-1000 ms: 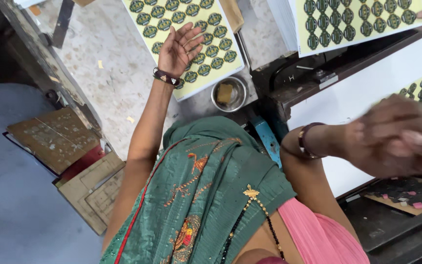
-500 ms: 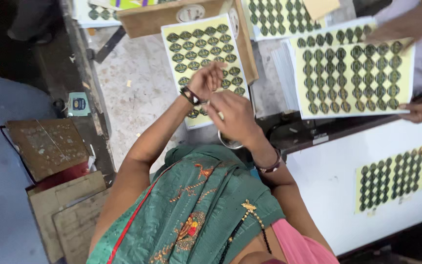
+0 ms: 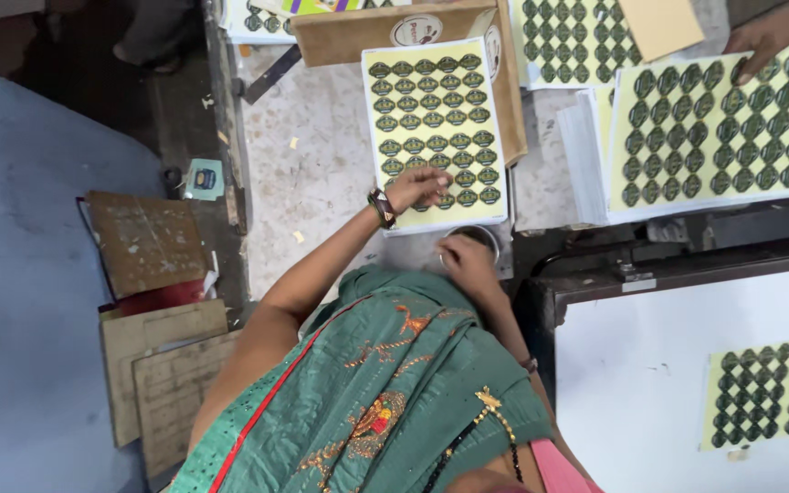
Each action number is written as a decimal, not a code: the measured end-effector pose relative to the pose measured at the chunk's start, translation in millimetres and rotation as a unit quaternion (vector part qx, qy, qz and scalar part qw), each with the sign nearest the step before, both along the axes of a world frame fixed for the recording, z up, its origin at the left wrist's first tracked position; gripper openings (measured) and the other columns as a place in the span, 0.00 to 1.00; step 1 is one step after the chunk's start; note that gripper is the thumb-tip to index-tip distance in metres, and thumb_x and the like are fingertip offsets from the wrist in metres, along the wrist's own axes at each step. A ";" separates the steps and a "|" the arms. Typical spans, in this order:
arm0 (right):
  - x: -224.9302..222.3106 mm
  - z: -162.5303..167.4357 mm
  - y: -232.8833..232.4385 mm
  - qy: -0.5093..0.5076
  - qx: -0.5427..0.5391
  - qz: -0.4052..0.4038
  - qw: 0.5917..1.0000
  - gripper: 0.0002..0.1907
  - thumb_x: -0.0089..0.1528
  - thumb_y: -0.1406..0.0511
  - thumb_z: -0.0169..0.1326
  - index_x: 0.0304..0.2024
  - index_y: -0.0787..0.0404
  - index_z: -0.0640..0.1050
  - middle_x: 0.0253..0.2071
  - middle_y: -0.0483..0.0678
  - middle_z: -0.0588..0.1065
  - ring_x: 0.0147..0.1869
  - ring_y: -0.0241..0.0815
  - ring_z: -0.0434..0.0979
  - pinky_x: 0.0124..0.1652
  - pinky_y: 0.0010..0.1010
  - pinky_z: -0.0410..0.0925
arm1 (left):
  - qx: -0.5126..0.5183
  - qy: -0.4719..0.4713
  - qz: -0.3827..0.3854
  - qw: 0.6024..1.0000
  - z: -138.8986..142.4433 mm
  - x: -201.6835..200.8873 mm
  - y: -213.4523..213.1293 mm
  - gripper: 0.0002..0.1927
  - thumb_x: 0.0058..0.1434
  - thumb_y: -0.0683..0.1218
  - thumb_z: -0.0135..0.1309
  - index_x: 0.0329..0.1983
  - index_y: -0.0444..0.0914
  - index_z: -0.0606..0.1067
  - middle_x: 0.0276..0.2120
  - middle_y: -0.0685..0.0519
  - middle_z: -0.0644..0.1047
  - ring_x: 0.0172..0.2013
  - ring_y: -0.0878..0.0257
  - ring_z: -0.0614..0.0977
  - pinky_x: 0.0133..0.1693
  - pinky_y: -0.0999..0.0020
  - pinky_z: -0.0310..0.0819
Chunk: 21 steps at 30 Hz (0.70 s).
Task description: The person works at a printing press table with sheets of printed round labels. She dips her fingers into a small metal bowl of paste, rubs the paste onto a label sheet, smooths the sheet with her palm, and stacks finished sheets with other completed stacks on the table.
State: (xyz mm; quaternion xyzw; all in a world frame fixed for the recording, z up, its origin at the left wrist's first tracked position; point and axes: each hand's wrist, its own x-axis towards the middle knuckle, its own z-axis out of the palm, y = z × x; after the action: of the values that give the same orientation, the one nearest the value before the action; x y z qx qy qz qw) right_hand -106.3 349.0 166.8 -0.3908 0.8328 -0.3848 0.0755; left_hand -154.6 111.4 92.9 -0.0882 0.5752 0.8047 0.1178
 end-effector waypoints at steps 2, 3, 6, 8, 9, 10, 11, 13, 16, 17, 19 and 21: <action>-0.6 -7.0 16.2 -0.008 0.055 -0.048 0.997 0.08 0.62 0.63 0.57 0.39 0.61 0.80 0.40 0.54 0.79 0.43 0.58 0.80 0.41 0.44 0.72 | -0.129 0.061 0.023 0.990 16.2 5.4 -16.5 0.16 0.67 0.50 0.59 0.53 0.37 0.80 0.37 0.54 0.83 0.34 0.69 0.81 0.39 0.71 0.77; 0.1 -9.5 21.7 -0.016 0.092 -0.062 0.994 0.08 0.63 0.63 0.58 0.38 0.62 0.80 0.40 0.55 0.79 0.43 0.59 0.80 0.41 0.44 0.71 | -0.193 0.094 0.033 0.976 26.6 6.9 -28.5 0.16 0.66 0.50 0.60 0.52 0.37 0.81 0.36 0.53 0.83 0.35 0.68 0.82 0.40 0.71 0.78; 6.0 -19.1 34.9 -0.036 0.126 -0.083 0.988 0.08 0.62 0.62 0.58 0.37 0.61 0.80 0.39 0.55 0.79 0.42 0.59 0.80 0.39 0.45 0.71 | -0.358 0.206 0.087 0.906 53.2 21.1 -63.2 0.16 0.65 0.49 0.60 0.52 0.36 0.81 0.39 0.51 0.82 0.37 0.65 0.84 0.40 0.69 0.78; 12.8 -29.7 45.8 -0.052 0.106 -0.085 0.989 0.08 0.62 0.62 0.58 0.37 0.61 0.80 0.38 0.54 0.80 0.39 0.56 0.80 0.37 0.43 0.71 | -0.381 0.199 0.099 0.898 60.9 35.2 -86.3 0.16 0.64 0.49 0.60 0.51 0.35 0.80 0.39 0.50 0.82 0.38 0.64 0.84 0.39 0.69 0.78; 17.5 -35.8 52.8 -0.062 0.087 -0.084 0.991 0.09 0.62 0.62 0.58 0.37 0.61 0.80 0.37 0.53 0.80 0.37 0.54 0.81 0.35 0.41 0.71 | -0.392 0.198 0.104 0.893 61.0 39.9 -97.9 0.17 0.64 0.49 0.61 0.51 0.35 0.80 0.39 0.50 0.82 0.38 0.63 0.84 0.39 0.69 0.78; 22.2 -42.0 59.6 -0.072 0.069 -0.083 0.992 0.09 0.61 0.62 0.57 0.38 0.62 0.80 0.37 0.52 0.80 0.35 0.52 0.81 0.33 0.40 0.71 | -0.318 0.168 0.111 0.926 57.6 43.9 -109.3 0.16 0.65 0.48 0.60 0.51 0.35 0.80 0.39 0.51 0.82 0.38 0.64 0.84 0.40 0.70 0.79; 27.0 -47.9 65.8 -0.114 0.009 -0.077 0.990 0.10 0.62 0.62 0.58 0.40 0.62 0.80 0.36 0.50 0.80 0.35 0.47 0.81 0.33 0.37 0.71 | -0.241 0.134 0.117 0.954 50.7 49.5 -118.6 0.14 0.66 0.47 0.59 0.51 0.35 0.79 0.38 0.52 0.83 0.38 0.65 0.84 0.41 0.71 0.80; 33.2 -56.0 71.8 -0.193 -0.113 -0.066 0.973 0.12 0.64 0.62 0.58 0.44 0.64 0.80 0.34 0.48 0.81 0.35 0.39 0.80 0.34 0.32 0.71 | -0.101 0.054 0.154 0.981 27.6 53.4 -120.7 0.13 0.67 0.46 0.57 0.50 0.35 0.80 0.35 0.52 0.83 0.34 0.66 0.83 0.38 0.71 0.79; 23.5 -51.8 48.4 -0.504 -0.127 -0.186 0.834 0.10 0.67 0.63 0.54 0.40 0.63 0.80 0.26 0.41 0.74 0.26 0.28 0.67 0.26 0.21 0.59 | -0.002 -0.057 0.174 0.983 -10.9 55.3 -100.2 0.12 0.69 0.47 0.52 0.48 0.36 0.80 0.27 0.52 0.81 0.24 0.66 0.80 0.28 0.71 0.75; 14.1 -44.2 30.8 -0.488 -0.179 -0.160 0.839 0.12 0.71 0.62 0.49 0.38 0.63 0.78 0.23 0.40 0.69 0.24 0.27 0.63 0.25 0.21 0.56 | -0.026 -0.081 0.130 0.988 -22.2 53.4 -77.0 0.13 0.70 0.49 0.50 0.48 0.37 0.80 0.26 0.54 0.80 0.23 0.67 0.80 0.27 0.73 0.74; -11.4 -17.1 -11.0 -0.471 -0.274 -0.106 0.832 0.17 0.74 0.59 0.46 0.35 0.61 0.75 0.19 0.40 0.64 0.21 0.28 0.59 0.23 0.21 0.54 | -0.045 -0.087 0.010 0.995 -29.2 52.0 -25.0 0.13 0.68 0.46 0.49 0.47 0.37 0.82 0.26 0.55 0.79 0.22 0.67 0.79 0.26 0.72 0.74; -38.0 25.9 -48.5 -0.494 -0.398 0.007 0.773 0.17 0.74 0.57 0.47 0.34 0.61 0.75 0.19 0.41 0.65 0.21 0.30 0.60 0.23 0.23 0.54 | 0.004 -0.135 -0.109 0.985 -29.9 54.9 28.1 0.13 0.66 0.46 0.47 0.44 0.38 0.81 0.23 0.54 0.79 0.21 0.64 0.80 0.25 0.69 0.76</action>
State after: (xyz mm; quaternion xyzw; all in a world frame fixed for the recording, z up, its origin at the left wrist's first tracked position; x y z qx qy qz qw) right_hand -144.3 300.6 192.7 -0.1485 0.4508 -0.8212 0.3168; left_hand -99.7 139.5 63.0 -0.1326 0.5567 0.7701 0.2817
